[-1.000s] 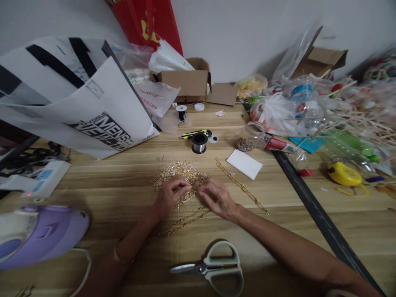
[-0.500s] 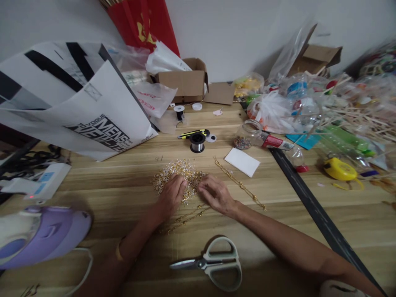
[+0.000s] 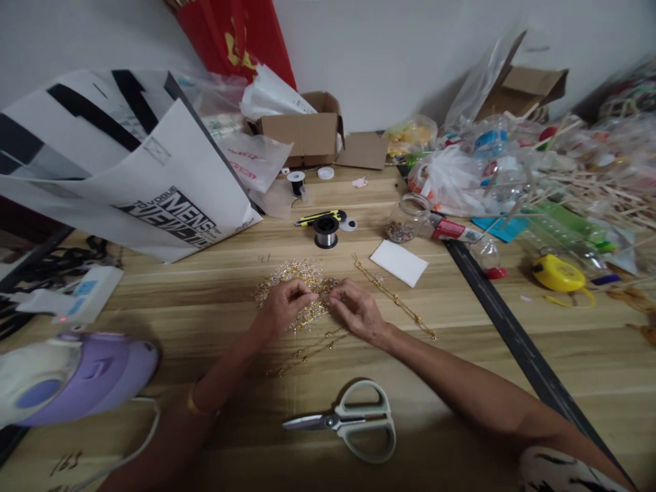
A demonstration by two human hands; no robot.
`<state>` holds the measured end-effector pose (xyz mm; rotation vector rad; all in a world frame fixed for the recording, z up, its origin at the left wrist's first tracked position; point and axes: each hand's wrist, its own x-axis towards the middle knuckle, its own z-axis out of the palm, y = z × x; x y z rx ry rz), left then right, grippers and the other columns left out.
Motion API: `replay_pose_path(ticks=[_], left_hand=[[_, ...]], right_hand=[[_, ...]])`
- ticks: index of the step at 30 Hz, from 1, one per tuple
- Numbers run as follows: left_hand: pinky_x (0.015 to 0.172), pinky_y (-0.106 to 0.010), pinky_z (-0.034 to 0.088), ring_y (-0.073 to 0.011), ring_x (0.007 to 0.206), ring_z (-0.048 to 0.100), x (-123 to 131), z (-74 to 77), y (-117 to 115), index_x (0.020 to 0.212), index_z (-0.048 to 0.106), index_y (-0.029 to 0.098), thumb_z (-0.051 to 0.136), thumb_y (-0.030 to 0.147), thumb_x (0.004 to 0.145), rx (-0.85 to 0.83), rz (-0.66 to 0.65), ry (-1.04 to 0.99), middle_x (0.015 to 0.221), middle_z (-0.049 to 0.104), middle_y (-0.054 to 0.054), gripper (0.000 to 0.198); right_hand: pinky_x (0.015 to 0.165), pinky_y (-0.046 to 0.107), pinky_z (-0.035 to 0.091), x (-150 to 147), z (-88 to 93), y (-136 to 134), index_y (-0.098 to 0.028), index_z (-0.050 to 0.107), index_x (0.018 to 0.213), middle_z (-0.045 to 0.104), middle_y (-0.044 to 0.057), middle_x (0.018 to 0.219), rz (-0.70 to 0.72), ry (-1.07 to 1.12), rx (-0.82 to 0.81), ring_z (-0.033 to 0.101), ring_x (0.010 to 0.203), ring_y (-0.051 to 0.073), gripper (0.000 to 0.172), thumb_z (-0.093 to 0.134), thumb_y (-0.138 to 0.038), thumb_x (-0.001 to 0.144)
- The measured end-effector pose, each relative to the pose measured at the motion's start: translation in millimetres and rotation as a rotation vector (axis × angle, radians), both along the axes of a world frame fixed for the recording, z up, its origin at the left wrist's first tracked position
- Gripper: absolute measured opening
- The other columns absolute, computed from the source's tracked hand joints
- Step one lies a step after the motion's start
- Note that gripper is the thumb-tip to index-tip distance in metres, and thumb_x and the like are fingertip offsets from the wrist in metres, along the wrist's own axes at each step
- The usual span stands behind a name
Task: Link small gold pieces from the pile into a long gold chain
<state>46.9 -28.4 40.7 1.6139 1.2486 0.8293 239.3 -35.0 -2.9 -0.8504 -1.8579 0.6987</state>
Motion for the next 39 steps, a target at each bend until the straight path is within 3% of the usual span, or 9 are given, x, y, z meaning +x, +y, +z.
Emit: replay_pose_path(ticks=[5,11,21,28,39], left_hand=[[0.058,-0.022,0.042,-0.0112,0.06,0.054,4,0.2,0,0.066,0.061,0.015,0.069,0.03,0.069,-0.086,0.018,-0.088,0.062,0.062,0.001,0.017],[0.066,-0.025,0.045,-0.0144,0.068,0.058,6,-7.1,-4,0.072,0.065,0.015,0.065,0.032,0.073,-0.043,0.033,-0.048,0.071,0.067,-0.002,0.018],[0.061,-0.025,0.037,-0.013,0.062,0.046,5,-10.8,-10,0.065,0.047,0.018,0.041,0.038,0.089,0.143,-0.017,0.101,0.063,0.05,0.001,0.032],[0.067,-0.027,0.037,-0.0148,0.068,0.045,2,-6.7,-11,0.067,0.044,0.019,0.034,0.044,0.091,0.091,-0.076,0.017,0.067,0.046,0.0,0.037],[0.074,-0.03,0.04,-0.0169,0.073,0.048,-5,-17.2,-5,0.071,0.048,0.018,0.032,0.048,0.092,0.023,-0.134,-0.122,0.071,0.05,-0.002,0.039]], right_hand=[[0.066,0.028,0.044,-1,1.0,1,-0.018,0.056,0.083,0.057,0.003,0.077,0.002,0.024,0.015,0.053,0.072,0.015,0.009,0.05,-0.021,0.089],[0.066,0.027,0.044,-1,1.5,1,-0.018,0.056,0.082,0.056,0.003,0.076,0.0,0.026,0.028,0.053,0.072,0.014,0.011,0.049,-0.022,0.09],[0.065,0.028,0.043,-2,2.3,0,-0.018,0.055,0.082,0.056,0.003,0.075,-0.013,0.006,0.008,0.053,0.07,0.015,0.011,0.049,-0.023,0.09],[0.067,0.029,0.044,-2,1.3,0,-0.018,0.056,0.083,0.057,0.004,0.077,-0.001,0.001,0.001,0.053,0.073,0.015,0.011,0.048,-0.022,0.09],[0.068,0.03,0.045,-2,2.8,-2,-0.018,0.056,0.084,0.058,0.005,0.077,0.0,-0.014,0.02,0.054,0.073,0.016,0.012,0.048,-0.023,0.091]])
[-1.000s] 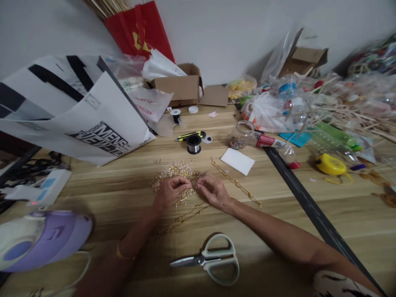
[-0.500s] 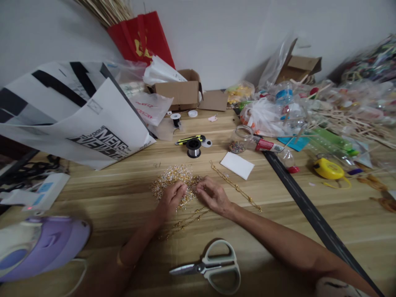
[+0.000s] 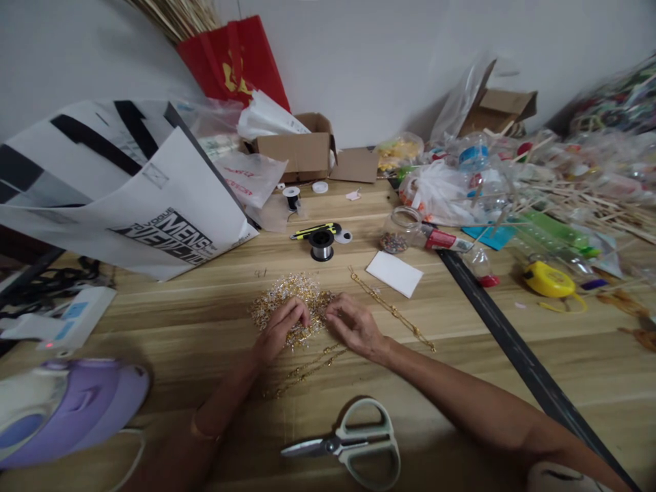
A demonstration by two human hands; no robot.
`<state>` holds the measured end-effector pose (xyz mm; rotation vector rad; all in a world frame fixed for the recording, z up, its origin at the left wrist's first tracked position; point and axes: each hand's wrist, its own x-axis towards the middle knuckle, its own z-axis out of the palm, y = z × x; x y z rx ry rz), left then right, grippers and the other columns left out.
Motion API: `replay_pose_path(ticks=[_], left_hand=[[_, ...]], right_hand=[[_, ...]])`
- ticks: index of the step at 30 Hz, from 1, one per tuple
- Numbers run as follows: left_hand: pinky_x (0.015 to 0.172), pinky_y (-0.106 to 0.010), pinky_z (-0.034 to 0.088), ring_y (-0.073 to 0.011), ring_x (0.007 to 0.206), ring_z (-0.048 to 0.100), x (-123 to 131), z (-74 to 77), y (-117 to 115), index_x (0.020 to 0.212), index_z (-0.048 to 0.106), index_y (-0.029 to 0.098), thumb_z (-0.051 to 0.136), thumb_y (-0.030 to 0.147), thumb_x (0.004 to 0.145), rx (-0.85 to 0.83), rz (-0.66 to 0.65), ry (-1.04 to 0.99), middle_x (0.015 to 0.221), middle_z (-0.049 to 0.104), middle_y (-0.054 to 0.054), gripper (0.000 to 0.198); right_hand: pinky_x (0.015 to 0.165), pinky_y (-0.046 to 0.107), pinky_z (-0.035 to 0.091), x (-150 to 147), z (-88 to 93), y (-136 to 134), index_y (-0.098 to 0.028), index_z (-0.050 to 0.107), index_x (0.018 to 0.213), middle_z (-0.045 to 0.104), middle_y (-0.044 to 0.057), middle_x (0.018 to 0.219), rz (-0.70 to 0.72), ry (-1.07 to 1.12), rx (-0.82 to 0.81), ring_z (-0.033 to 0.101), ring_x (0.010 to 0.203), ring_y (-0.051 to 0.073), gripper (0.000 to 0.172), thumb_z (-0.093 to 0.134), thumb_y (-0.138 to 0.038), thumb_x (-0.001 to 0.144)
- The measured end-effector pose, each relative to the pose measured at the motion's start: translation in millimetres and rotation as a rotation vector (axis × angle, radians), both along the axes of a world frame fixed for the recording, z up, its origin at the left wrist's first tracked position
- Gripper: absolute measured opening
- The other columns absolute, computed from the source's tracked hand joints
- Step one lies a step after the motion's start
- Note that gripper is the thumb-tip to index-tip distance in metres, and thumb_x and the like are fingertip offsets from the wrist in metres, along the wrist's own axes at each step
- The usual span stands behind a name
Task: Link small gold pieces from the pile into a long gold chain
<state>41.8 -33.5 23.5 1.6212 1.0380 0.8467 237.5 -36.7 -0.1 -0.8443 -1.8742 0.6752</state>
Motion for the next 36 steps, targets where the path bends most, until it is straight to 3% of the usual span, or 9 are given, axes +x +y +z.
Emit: replay_pose_path(ticks=[36], left_hand=[[0.077,-0.029,0.035,-0.0164,0.078,0.043,9.1,-7.1,4.1,0.073,0.044,0.018,0.029,0.038,0.095,0.087,-0.152,0.092,0.077,0.045,-0.002,0.033]], right_hand=[[0.068,0.029,0.043,-4.0,3.0,-4.7,-0.018,0.054,0.084,0.059,0.005,0.078,0.045,-0.022,0.066,0.052,0.073,0.015,0.006,0.049,-0.016,0.088]])
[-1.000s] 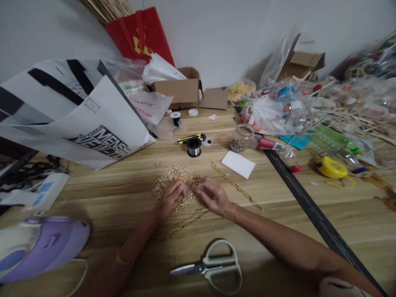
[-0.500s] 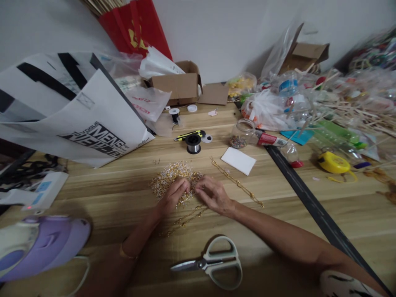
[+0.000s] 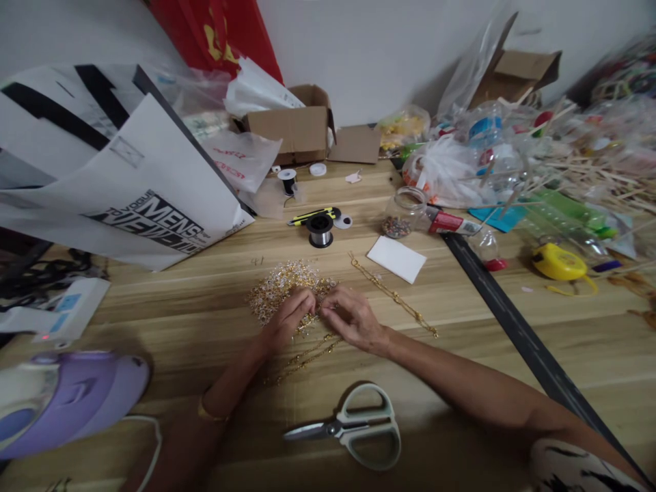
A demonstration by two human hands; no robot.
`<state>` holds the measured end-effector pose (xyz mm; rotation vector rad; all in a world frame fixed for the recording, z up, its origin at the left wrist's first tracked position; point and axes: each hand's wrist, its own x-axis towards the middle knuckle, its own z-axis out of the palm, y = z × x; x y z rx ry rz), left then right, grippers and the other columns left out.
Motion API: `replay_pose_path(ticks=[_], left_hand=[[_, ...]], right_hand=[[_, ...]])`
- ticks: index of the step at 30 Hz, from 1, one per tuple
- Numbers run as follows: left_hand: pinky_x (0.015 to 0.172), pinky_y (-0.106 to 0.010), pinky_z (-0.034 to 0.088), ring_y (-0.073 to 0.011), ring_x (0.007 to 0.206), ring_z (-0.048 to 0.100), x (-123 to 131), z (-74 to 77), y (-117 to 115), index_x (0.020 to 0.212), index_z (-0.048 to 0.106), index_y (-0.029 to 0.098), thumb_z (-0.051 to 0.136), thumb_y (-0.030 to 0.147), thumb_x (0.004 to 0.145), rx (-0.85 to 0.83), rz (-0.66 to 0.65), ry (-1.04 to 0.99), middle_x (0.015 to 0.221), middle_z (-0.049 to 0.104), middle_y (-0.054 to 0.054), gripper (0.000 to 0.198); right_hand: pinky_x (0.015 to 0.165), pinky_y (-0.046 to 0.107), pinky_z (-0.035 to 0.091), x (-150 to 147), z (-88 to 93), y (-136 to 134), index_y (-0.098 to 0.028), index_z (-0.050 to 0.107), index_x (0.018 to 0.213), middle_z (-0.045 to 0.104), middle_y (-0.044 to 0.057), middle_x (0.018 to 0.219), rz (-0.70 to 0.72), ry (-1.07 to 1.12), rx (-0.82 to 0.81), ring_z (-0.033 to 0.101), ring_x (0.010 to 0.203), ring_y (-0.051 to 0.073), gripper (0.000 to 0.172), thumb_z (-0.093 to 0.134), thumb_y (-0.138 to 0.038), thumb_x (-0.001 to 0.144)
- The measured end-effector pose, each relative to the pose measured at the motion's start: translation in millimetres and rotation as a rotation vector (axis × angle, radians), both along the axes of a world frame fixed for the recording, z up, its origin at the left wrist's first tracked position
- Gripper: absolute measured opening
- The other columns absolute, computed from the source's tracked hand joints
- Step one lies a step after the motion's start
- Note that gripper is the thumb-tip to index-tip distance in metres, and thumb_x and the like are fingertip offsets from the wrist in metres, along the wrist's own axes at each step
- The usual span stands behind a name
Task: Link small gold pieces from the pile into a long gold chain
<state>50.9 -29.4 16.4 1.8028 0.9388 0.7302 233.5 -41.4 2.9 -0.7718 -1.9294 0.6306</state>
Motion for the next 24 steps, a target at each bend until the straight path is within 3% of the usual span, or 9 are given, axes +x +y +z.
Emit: replay_pose_path(ticks=[16,24], left_hand=[[0.078,-0.029,0.036,-0.0167,0.079,0.046,1.2,-3.7,1.5,0.069,0.047,0.018,0.035,0.032,0.093,0.016,0.047,0.001,0.075,0.049,-0.002,0.03],[0.071,-0.027,0.037,-0.0152,0.071,0.048,7.0,3.9,-1.1,0.066,0.049,0.018,0.04,0.033,0.089,-0.034,0.223,0.018,0.069,0.049,0.0,0.029]], right_hand=[[0.069,0.031,0.042,-0.1,-2.1,1.3,-0.019,0.054,0.085,0.06,0.005,0.079,-0.037,-0.048,0.041,0.053,0.074,0.016,0.006,0.049,-0.016,0.087],[0.068,0.032,0.041,-0.6,-0.1,2.1,-0.019,0.053,0.083,0.059,0.004,0.076,-0.065,-0.046,0.07,0.052,0.071,0.017,0.005,0.05,-0.016,0.086]])
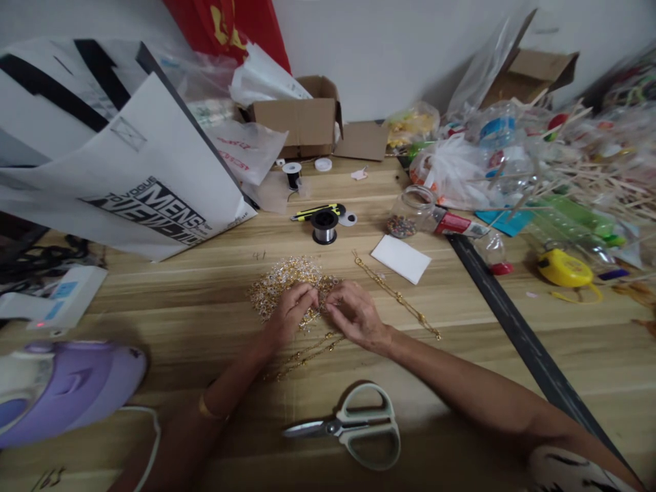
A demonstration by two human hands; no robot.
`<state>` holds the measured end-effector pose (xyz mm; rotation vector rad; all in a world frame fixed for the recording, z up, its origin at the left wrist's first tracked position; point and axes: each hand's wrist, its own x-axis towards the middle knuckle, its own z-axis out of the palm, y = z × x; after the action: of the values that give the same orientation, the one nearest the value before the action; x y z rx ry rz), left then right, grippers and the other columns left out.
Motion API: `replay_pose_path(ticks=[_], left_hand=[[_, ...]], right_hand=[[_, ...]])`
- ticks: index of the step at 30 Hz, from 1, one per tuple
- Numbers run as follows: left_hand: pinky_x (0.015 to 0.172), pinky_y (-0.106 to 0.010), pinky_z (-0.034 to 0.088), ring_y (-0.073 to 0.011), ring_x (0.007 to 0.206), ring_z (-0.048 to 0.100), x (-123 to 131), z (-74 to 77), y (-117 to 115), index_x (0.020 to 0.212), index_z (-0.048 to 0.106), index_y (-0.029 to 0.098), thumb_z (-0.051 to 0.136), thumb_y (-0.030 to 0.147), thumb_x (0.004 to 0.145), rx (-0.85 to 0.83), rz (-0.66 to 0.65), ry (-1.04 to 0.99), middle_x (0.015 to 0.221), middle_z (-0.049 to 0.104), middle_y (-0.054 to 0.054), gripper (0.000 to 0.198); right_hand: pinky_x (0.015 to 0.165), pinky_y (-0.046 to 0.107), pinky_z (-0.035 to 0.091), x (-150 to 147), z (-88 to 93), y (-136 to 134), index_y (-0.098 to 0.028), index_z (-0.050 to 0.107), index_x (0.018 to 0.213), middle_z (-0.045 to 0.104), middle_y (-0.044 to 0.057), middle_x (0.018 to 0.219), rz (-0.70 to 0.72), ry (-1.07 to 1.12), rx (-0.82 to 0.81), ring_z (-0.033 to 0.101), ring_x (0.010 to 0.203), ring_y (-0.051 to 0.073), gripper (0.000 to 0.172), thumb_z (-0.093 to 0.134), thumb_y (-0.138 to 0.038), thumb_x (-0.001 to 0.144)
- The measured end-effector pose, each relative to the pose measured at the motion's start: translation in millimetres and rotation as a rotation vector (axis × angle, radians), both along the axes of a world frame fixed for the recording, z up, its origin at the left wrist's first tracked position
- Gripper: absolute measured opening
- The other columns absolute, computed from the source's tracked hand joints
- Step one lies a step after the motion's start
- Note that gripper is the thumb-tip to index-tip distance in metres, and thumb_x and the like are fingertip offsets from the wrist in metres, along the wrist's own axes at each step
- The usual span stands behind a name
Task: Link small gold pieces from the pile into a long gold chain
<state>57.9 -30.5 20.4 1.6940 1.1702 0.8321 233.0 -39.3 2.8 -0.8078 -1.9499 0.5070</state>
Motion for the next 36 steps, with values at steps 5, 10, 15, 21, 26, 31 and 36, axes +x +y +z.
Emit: replay_pose_path(ticks=[5,10,15,21,26,31,36], left_hand=[[0.065,-0.025,0.037,-0.0133,0.065,0.046,4,9.7,-4,0.063,0.05,0.018,0.043,0.032,0.087,-0.021,0.109,-0.041,0.063,0.049,0.001,0.028],[0.059,-0.024,0.038,-0.0119,0.057,0.047,8,3.8,-7,0.063,0.052,0.017,0.045,0.036,0.085,-0.166,0.092,-0.197,0.057,0.05,0.002,0.03],[0.057,-0.024,0.039,-0.0105,0.053,0.046,12,-3.4,-9,0.061,0.05,0.016,0.048,0.039,0.083,-0.31,0.103,-0.334,0.054,0.047,0.003,0.032],[0.055,-0.024,0.039,-0.0102,0.052,0.045,14,-3.5,-9,0.06,0.049,0.016,0.05,0.039,0.081,-0.332,0.135,-0.338,0.053,0.046,0.003,0.031],[0.055,-0.023,0.038,-0.0103,0.053,0.046,12,-6.8,-8,0.062,0.051,0.016,0.05,0.038,0.082,-0.316,0.123,-0.351,0.053,0.047,0.003,0.03],[0.058,-0.024,0.039,-0.0107,0.056,0.046,11,-6.0,-9,0.063,0.051,0.016,0.049,0.04,0.084,-0.277,0.09,-0.304,0.056,0.049,0.002,0.032],[0.061,-0.025,0.04,-0.0121,0.058,0.047,11,-3.2,-9,0.064,0.05,0.016,0.046,0.045,0.084,-0.247,0.035,-0.247,0.058,0.05,0.001,0.035]], right_hand=[[0.069,0.032,0.041,0,0.3,1,-0.02,0.053,0.084,0.059,0.004,0.076,0.0,0.019,0.008,0.052,0.072,0.017,0.005,0.05,-0.016,0.086],[0.069,0.032,0.041,2,0.0,0,-0.019,0.053,0.083,0.058,0.004,0.076,-0.008,0.014,-0.007,0.052,0.072,0.017,0.005,0.05,-0.016,0.086],[0.069,0.033,0.042,2,1.1,0,-0.019,0.053,0.083,0.059,0.005,0.076,-0.017,0.008,-0.003,0.052,0.072,0.017,0.005,0.049,-0.017,0.086],[0.069,0.033,0.042,1,-0.2,-1,-0.02,0.052,0.084,0.059,0.004,0.076,-0.013,0.019,0.018,0.052,0.073,0.017,0.005,0.05,-0.017,0.086],[0.069,0.033,0.042,1,-0.2,-1,-0.02,0.052,0.084,0.059,0.005,0.077,-0.011,-0.005,0.023,0.053,0.073,0.017,0.004,0.05,-0.017,0.086],[0.069,0.033,0.042,1,1.8,-1,-0.02,0.052,0.084,0.059,0.004,0.076,-0.015,-0.009,0.036,0.052,0.073,0.017,0.004,0.05,-0.017,0.086],[0.069,0.033,0.042,1,1.8,-1,-0.02,0.052,0.083,0.059,0.004,0.076,-0.01,0.001,0.03,0.052,0.073,0.017,0.005,0.049,-0.017,0.086]])
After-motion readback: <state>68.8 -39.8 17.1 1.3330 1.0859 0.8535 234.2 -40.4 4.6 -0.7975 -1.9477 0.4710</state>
